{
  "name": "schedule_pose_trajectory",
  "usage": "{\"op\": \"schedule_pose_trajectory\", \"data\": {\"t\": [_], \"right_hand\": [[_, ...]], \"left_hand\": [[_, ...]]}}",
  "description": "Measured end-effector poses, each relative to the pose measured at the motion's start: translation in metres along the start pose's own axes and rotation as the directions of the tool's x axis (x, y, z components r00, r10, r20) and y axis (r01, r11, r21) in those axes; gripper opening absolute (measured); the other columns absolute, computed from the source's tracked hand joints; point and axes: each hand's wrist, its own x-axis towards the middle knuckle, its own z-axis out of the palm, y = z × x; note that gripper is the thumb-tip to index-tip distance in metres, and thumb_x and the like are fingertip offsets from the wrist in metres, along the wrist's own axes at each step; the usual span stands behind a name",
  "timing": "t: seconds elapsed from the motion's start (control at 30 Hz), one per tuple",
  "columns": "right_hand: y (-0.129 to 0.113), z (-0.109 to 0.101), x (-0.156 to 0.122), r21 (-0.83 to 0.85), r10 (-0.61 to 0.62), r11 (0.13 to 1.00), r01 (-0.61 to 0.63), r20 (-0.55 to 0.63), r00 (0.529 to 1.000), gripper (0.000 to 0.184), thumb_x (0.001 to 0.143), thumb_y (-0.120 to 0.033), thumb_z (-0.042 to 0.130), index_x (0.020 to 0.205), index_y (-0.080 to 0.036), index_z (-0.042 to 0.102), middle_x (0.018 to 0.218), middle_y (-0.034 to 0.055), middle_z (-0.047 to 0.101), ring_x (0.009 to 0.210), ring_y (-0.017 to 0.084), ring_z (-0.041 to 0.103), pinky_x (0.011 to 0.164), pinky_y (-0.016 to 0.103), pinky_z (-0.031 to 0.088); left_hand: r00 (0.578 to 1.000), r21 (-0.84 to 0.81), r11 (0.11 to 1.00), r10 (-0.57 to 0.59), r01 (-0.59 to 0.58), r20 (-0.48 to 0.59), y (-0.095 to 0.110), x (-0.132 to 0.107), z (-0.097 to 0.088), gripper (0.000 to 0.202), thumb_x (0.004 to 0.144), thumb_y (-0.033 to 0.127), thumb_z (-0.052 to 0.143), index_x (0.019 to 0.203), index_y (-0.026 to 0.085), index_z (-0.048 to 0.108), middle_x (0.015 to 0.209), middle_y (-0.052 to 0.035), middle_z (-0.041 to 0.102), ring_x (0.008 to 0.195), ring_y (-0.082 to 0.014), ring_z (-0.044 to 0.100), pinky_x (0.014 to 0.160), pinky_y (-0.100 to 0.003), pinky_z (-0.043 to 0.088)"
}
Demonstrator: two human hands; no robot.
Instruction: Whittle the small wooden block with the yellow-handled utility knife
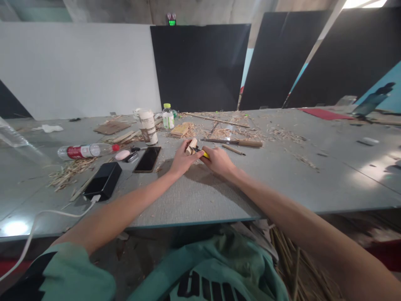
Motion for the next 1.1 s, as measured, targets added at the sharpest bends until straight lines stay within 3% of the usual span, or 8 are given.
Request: {"op": "schedule_pose_trajectory", "data": {"t": [0.27,0.47,0.83,1.1], "right_hand": [[-0.002,-0.001,0.001,0.004,-0.019,1.000,0.019,0.015,1.000,0.022,0.106,-0.032,0.049,0.109,-0.017,0.065,0.084,0.0075,0.072,0.065,0.018,0.054,0.062,0.031,0.020],[-0.010,-0.005,-0.002,-0.089,0.109,0.990,-0.109,-0.005,0.994,0.026,0.108,-0.036,0.047,0.113,-0.017,0.064,0.088,0.0102,0.073,0.067,0.019,0.056,0.061,0.032,0.017],[-0.017,-0.007,-0.005,-0.107,0.156,0.982,-0.158,-0.023,0.987,0.027,0.109,-0.037,0.046,0.114,-0.017,0.064,0.092,0.0108,0.075,0.068,0.018,0.058,0.061,0.031,0.019],[-0.007,0.003,-0.002,-0.104,0.205,0.972,-0.209,-0.040,0.978,0.032,0.111,-0.044,0.045,0.112,-0.018,0.064,0.088,0.0109,0.074,0.069,0.021,0.061,0.059,0.032,0.019]], "left_hand": [[1.000,0.068,0.997,0.019,-0.019,-0.004,0.006,0.000,-0.004,0.040,0.083,0.041,0.083,0.112,0.020,0.065,0.113,-0.0078,0.071,0.106,-0.0259,0.066,0.094,-0.038,0.050],[0.997,0.085,0.994,0.075,-0.073,-0.025,0.007,-0.003,0.005,0.025,0.091,0.040,0.076,0.099,0.020,0.063,0.097,-0.0052,0.069,0.095,-0.0234,0.065,0.091,-0.037,0.050],[0.995,0.090,0.994,0.070,-0.063,-0.070,0.012,-0.011,0.009,0.023,0.094,0.043,0.073,0.095,0.021,0.065,0.101,-0.0067,0.070,0.099,-0.0258,0.067,0.096,-0.040,0.049],[0.979,0.193,0.972,0.161,-0.136,-0.122,0.001,-0.004,0.006,0.016,0.094,0.035,0.073,0.101,0.023,0.066,0.108,-0.0090,0.069,0.109,-0.0277,0.065,0.101,-0.043,0.049]]}}
